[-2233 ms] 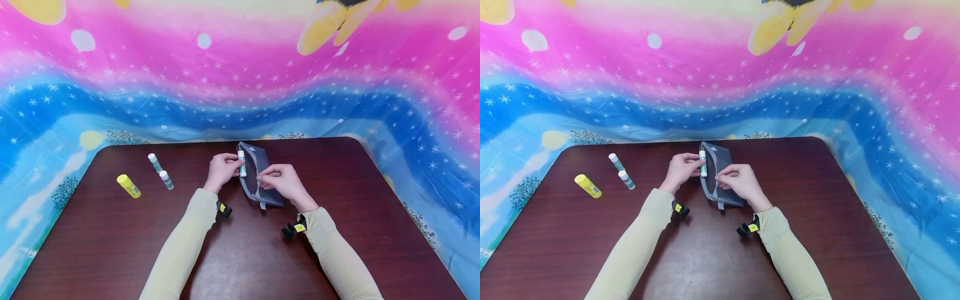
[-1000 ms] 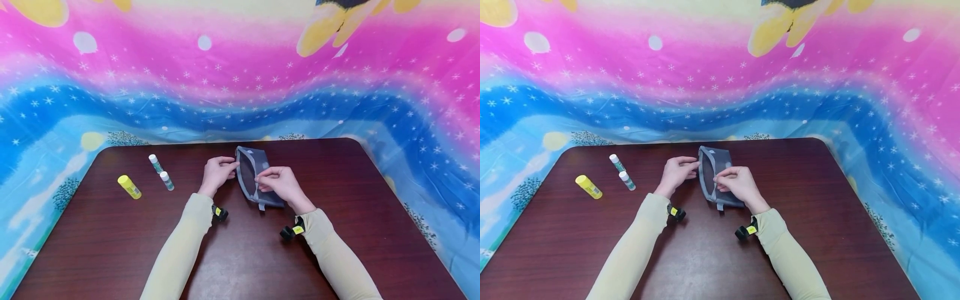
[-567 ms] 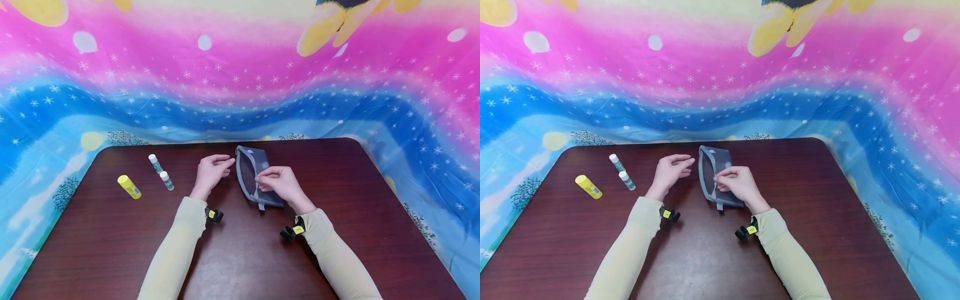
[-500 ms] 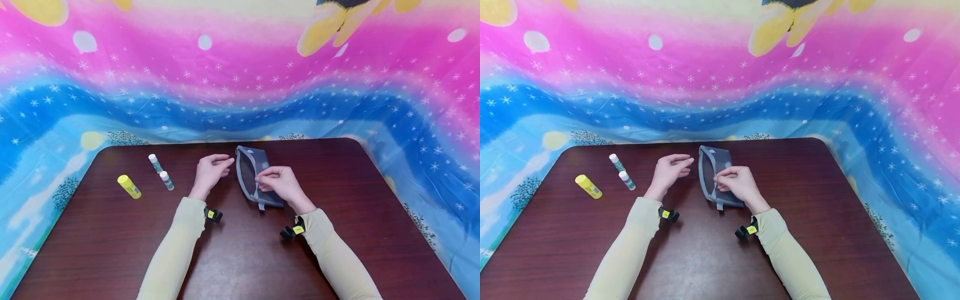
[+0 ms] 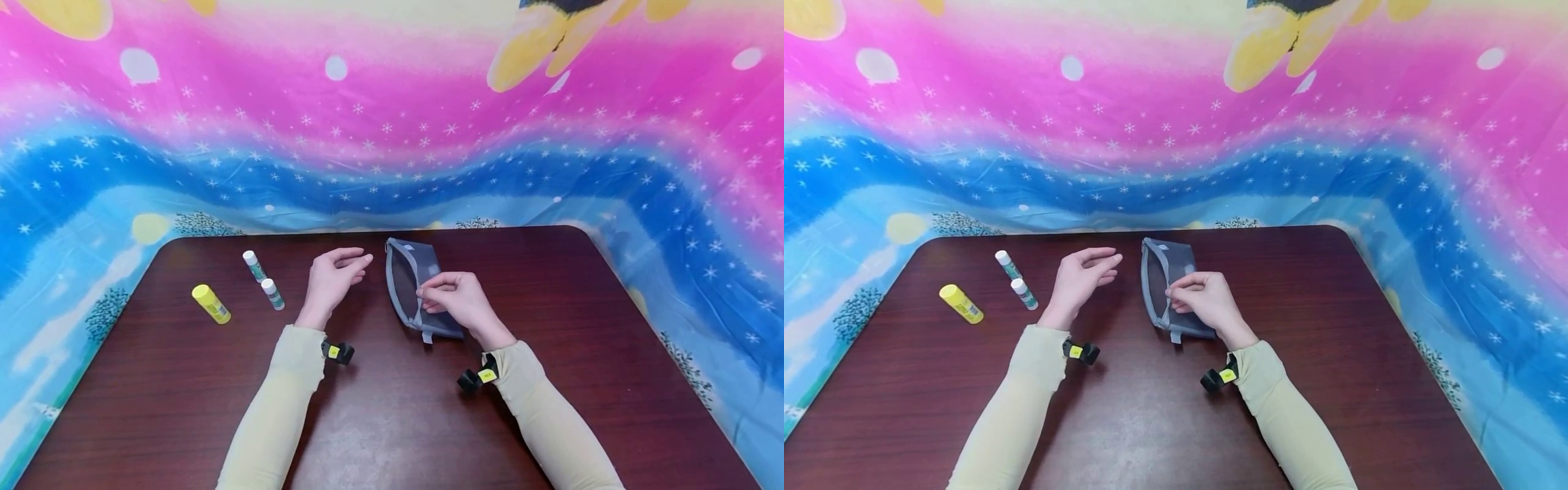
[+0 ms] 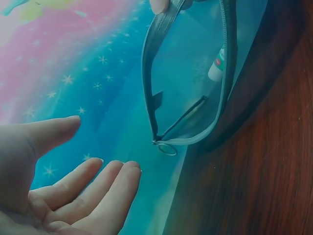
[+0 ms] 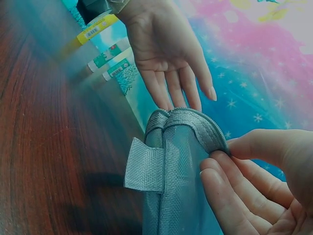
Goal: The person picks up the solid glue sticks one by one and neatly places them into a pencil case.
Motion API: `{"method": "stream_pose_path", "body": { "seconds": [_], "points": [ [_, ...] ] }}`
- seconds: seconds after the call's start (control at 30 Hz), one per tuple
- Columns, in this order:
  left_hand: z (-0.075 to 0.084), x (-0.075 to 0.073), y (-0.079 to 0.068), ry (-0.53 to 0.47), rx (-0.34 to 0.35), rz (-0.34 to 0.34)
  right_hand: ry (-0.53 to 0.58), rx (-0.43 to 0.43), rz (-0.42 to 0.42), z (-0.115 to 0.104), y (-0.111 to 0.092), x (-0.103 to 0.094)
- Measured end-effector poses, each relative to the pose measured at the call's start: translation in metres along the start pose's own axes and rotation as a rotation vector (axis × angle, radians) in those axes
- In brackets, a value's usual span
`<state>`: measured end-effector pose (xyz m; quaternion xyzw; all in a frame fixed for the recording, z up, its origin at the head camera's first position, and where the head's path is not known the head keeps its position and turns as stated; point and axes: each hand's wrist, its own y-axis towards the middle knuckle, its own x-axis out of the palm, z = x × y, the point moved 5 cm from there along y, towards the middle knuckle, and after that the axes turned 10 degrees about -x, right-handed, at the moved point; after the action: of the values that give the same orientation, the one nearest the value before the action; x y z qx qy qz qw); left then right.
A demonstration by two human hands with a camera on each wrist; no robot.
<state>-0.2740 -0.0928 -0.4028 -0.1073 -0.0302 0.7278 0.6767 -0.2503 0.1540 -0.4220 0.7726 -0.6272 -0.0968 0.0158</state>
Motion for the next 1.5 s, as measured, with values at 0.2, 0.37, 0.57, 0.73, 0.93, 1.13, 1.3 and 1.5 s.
{"method": "stream_pose_path", "body": {
  "seconds": [0.2, 0.37, 0.57, 0.73, 0.93, 1.13, 1.3, 1.5],
  "points": [
    [0.001, -0.008, -0.003, 0.058, 0.006, 0.024, 0.001, 0.007, 0.002, -0.003, -0.001, 0.0],
    [0.003, -0.014, -0.004, 0.096, 0.005, 0.042, -0.003, 0.015, 0.006, -0.003, -0.001, 0.0],
    [0.007, -0.021, -0.007, 0.102, 0.019, 0.052, -0.018, 0.008, 0.001, -0.001, 0.0, -0.001],
    [0.011, -0.029, -0.012, 0.104, 0.019, 0.071, -0.014, 0.012, 0.0, -0.001, -0.001, -0.001],
    [0.017, -0.038, -0.018, 0.092, 0.053, 0.064, -0.001, 0.014, -0.004, -0.003, -0.001, -0.001],
    [0.023, -0.049, -0.024, 0.108, 0.119, 0.071, -0.002, 0.019, -0.005, -0.004, -0.002, -0.001],
    [0.027, -0.057, -0.028, 0.089, 0.152, 0.066, -0.002, 0.021, -0.003, -0.005, -0.002, -0.001],
    [0.031, -0.068, -0.034, 0.109, 0.169, 0.079, -0.002, 0.022, -0.002, -0.005, -0.002, -0.001]
  ]
}}
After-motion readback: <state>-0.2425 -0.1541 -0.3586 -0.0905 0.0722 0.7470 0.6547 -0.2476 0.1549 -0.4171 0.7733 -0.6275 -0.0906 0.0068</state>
